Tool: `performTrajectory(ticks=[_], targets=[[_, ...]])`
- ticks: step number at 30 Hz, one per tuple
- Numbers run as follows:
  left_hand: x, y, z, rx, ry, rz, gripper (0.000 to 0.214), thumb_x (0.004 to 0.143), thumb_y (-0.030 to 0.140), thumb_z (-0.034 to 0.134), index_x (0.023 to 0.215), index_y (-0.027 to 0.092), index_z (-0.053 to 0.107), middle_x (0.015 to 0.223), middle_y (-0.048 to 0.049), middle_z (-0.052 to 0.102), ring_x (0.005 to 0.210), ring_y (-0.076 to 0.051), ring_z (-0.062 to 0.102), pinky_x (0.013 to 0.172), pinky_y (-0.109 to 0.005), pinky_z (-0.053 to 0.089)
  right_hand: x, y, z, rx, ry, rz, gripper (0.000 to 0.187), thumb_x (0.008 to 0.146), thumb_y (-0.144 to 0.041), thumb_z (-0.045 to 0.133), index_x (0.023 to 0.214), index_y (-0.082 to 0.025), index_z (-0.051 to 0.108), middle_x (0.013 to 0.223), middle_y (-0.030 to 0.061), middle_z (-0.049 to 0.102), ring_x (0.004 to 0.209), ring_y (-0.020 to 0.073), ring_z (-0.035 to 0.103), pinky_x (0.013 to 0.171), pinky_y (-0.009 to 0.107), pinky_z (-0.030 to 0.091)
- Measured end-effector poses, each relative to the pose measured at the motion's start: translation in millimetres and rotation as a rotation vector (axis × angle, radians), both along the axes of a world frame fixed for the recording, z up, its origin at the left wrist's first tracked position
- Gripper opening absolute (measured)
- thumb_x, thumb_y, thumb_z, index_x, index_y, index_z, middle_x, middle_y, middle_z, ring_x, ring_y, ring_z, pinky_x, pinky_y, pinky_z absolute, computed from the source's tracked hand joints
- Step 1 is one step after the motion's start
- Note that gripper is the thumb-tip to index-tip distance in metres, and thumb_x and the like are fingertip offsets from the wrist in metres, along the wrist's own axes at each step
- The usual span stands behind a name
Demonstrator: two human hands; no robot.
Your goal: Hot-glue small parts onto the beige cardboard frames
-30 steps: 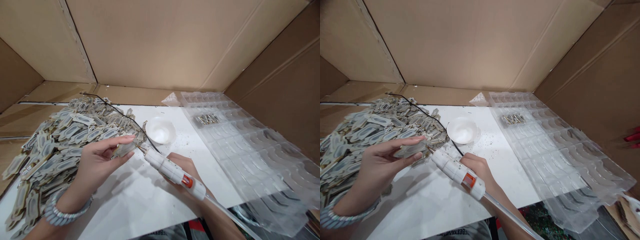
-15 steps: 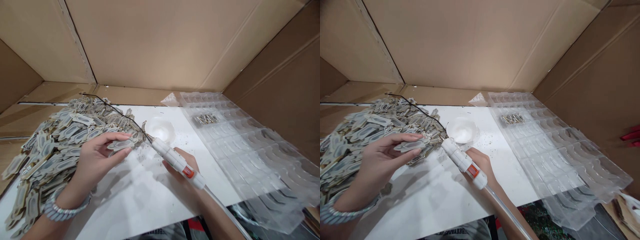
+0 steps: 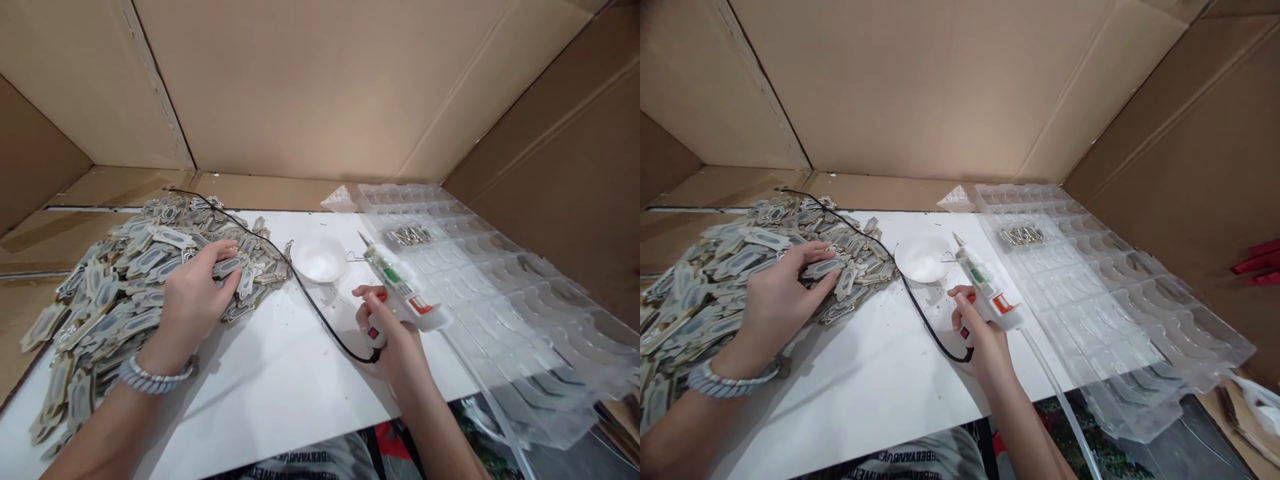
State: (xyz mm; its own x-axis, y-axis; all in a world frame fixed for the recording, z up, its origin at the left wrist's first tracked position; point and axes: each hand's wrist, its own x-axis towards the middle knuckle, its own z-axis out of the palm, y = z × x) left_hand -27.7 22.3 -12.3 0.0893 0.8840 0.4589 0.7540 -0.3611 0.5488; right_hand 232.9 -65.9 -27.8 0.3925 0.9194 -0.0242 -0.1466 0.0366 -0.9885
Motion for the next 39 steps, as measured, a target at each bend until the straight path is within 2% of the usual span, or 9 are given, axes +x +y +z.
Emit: performTrajectory(ticks=[3, 6, 10, 18, 26, 30, 33, 37, 39], targets=[[1.8, 0.7, -0.8, 0.022, 0.023, 0.041, 0.035, 0.086, 0.032, 0.058, 0.121, 0.027, 0.056, 0.106, -0.0002, 0.074, 0.101, -0.023, 0.069, 0.092, -0.035, 0.05, -0.3, 1.5, -4.2, -0.04, 0.369, -0.13, 0.028, 0.071, -0.037, 0.082, 0.077, -0.021, 0.06, 0.09, -0.004, 0.066, 0.048, 0.0023, 0.045, 0.05, 0.02, 0.043], [1.5, 1.8, -0.7, 0.058, 0.06, 0.101, 0.037, 0.086, 0.034, 0.057, 0.122, 0.026, 0.056, 0.104, -0.0007, 0.075, 0.1, -0.025, 0.069, 0.09, -0.037, 0.052, 0.8, 3.1, -4.9, -0.173, 0.664, -0.16, 0.032, 0.064, -0.028, 0.087, 0.08, -0.021, 0.06, 0.086, -0.0049, 0.068, 0.048, 0.0024, 0.047, 0.051, 0.019, 0.05], [-1.6, 3.6, -0.8, 0.107, 0.109, 0.17, 0.037, 0.088, 0.035, 0.055, 0.124, 0.028, 0.054, 0.106, 0.0005, 0.075, 0.1, -0.025, 0.071, 0.088, -0.039, 0.054, 6.1, 8.6, -1.0, -0.296, 0.864, -0.155, 0.025, 0.071, -0.013, 0.079, 0.087, -0.02, 0.061, 0.083, -0.0047, 0.068, 0.049, 0.0024, 0.052, 0.048, 0.016, 0.053], [-2.0, 5.7, -3.9, 0.189, 0.118, 0.17, 0.044, 0.086, 0.032, 0.057, 0.129, 0.025, 0.05, 0.112, -0.0028, 0.074, 0.106, -0.025, 0.07, 0.091, -0.042, 0.056, 18.5, 13.3, 5.3, -0.352, 0.725, -0.191, 0.01, 0.085, -0.016, 0.066, 0.096, -0.017, 0.066, 0.089, 0.0036, 0.072, 0.071, 0.0122, 0.07, 0.06, 0.022, 0.063], [6.9, -2.2, -1.0, 0.367, 0.143, 0.067, 0.042, 0.087, 0.031, 0.06, 0.127, 0.019, 0.055, 0.115, -0.0089, 0.07, 0.108, -0.029, 0.065, 0.094, -0.047, 0.053, 36.3, -22.2, 14.4, -0.425, 0.604, -0.078, 0.034, 0.063, -0.022, 0.085, 0.094, -0.019, 0.072, 0.106, 0.0041, 0.073, 0.096, 0.0159, 0.069, 0.073, 0.019, 0.06], [13.4, -10.4, 1.0, 0.501, 0.187, -0.104, 0.052, 0.086, 0.024, 0.063, 0.136, 0.022, 0.049, 0.114, -0.0084, 0.069, 0.107, -0.026, 0.064, 0.094, -0.044, 0.052, 50.0, -31.6, 25.4, -0.488, 0.413, -0.059, 0.051, 0.054, -0.034, 0.089, 0.101, -0.023, 0.073, 0.125, 0.0066, 0.068, 0.122, 0.023, 0.06, 0.085, 0.025, 0.057], [17.2, -16.2, 3.0, 0.49, 0.142, -0.161, 0.056, 0.085, 0.022, 0.063, 0.139, 0.025, 0.047, 0.115, -0.0066, 0.069, 0.108, -0.025, 0.064, 0.097, -0.042, 0.05, 71.5, -19.3, 38.5, -0.349, 0.142, 0.04, 0.05, 0.057, -0.04, 0.087, 0.102, -0.025, 0.072, 0.129, 0.0061, 0.066, 0.122, 0.0267, 0.06, 0.089, 0.031, 0.056], [19.7, -18.0, 1.7, 0.499, 0.125, -0.173, 0.057, 0.086, 0.022, 0.062, 0.14, 0.027, 0.046, 0.115, -0.0052, 0.069, 0.108, -0.024, 0.063, 0.096, -0.041, 0.05, 125.1, 33.4, 53.5, -0.217, -0.51, -0.057, 0.031, 0.076, -0.039, 0.068, 0.104, -0.027, 0.065, 0.126, 0.0053, 0.068, 0.114, 0.0246, 0.064, 0.086, 0.035, 0.055], [19.9, -16.6, -0.1, 0.525, 0.131, -0.191, 0.059, 0.086, 0.022, 0.062, 0.142, 0.027, 0.044, 0.114, -0.005, 0.069, 0.106, -0.024, 0.063, 0.094, -0.04, 0.051, 156.6, 67.6, 55.4, -0.351, -0.941, -0.096, 0.03, 0.083, -0.035, 0.057, 0.112, -0.026, 0.06, 0.12, 0.007, 0.071, 0.111, 0.0239, 0.066, 0.084, 0.036, 0.055]])
